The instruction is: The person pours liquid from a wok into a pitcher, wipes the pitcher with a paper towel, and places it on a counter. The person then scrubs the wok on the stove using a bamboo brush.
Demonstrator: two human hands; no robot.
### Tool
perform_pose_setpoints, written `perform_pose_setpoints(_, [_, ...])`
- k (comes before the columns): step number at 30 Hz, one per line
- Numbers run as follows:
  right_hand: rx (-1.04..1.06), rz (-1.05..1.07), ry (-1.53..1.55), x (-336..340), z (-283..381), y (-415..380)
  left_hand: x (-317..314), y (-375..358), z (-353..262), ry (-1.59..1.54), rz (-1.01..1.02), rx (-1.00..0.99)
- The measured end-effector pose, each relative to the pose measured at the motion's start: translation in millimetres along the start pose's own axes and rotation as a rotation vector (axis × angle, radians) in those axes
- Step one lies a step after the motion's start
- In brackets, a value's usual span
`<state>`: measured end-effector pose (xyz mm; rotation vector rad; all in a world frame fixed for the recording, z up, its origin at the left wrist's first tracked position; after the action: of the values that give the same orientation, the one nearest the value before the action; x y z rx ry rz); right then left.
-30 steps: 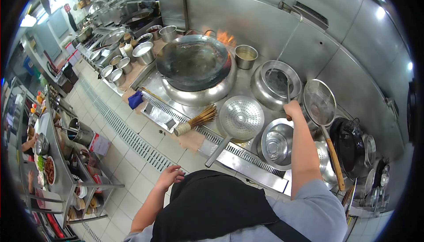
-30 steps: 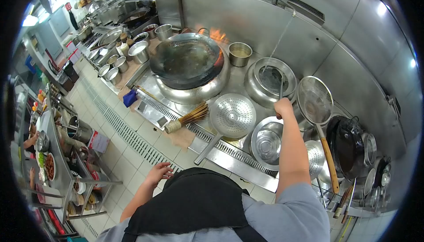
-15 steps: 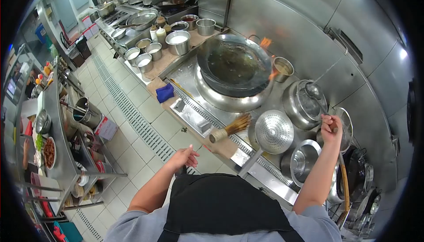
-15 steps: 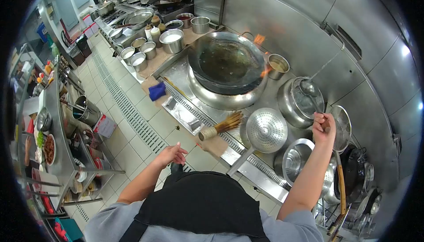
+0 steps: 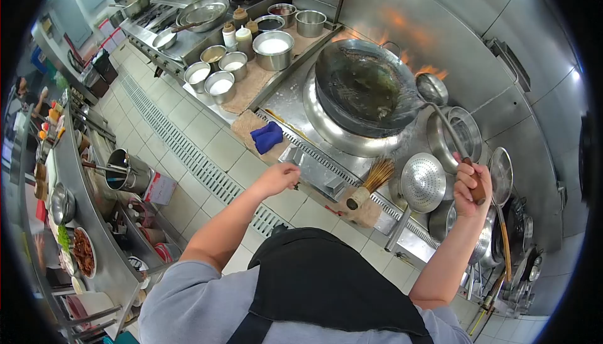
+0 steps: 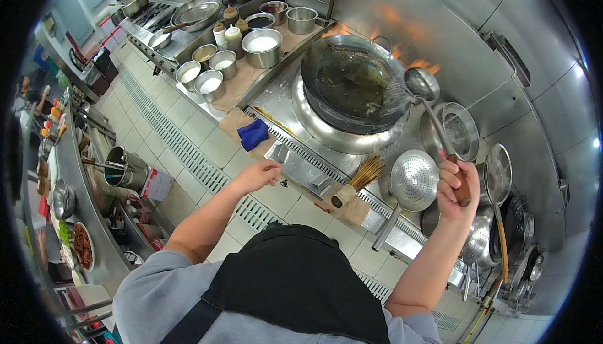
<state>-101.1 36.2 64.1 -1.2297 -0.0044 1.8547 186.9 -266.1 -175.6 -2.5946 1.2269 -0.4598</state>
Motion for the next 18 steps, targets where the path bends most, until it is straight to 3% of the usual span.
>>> perform_pose_setpoints(7, [-0.134, -0.136, -0.206, -25.6, -63.1, -1.9, -46.5, -3.8, -2.6, 0.047, 0.167, -0.047])
perform_pose_setpoints(10, [-0.235, 0.001, -0.185, -35.1, -81.1, 4.6, -53.1, -24.1, 19.3, 0.071, 0.179, 0.004])
perform_pose_setpoints(15, [-0.391, 0.128, -0.102, -64.6, -110.1, 15.3, -14.3, -55.6, 36.7, 0.027, 0.004, 0.121])
perform_pose_setpoints(18, [-0.486, 0.209, -0.092, -80.1, -132.1, 27.6, 24.1, -63.6, 41.0, -0.070, -0.221, 0.120])
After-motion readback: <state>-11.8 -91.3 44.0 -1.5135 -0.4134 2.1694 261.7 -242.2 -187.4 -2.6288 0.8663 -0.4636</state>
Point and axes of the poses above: each hand's wrist, its own y-axis towards the middle knuckle, its own x-axis out of the back of the hand, z = x × y, the point moved 4 cm from there along y, towards the middle knuckle, and after that the axes turned 14 degrees about -z, right-handed, at the moved point
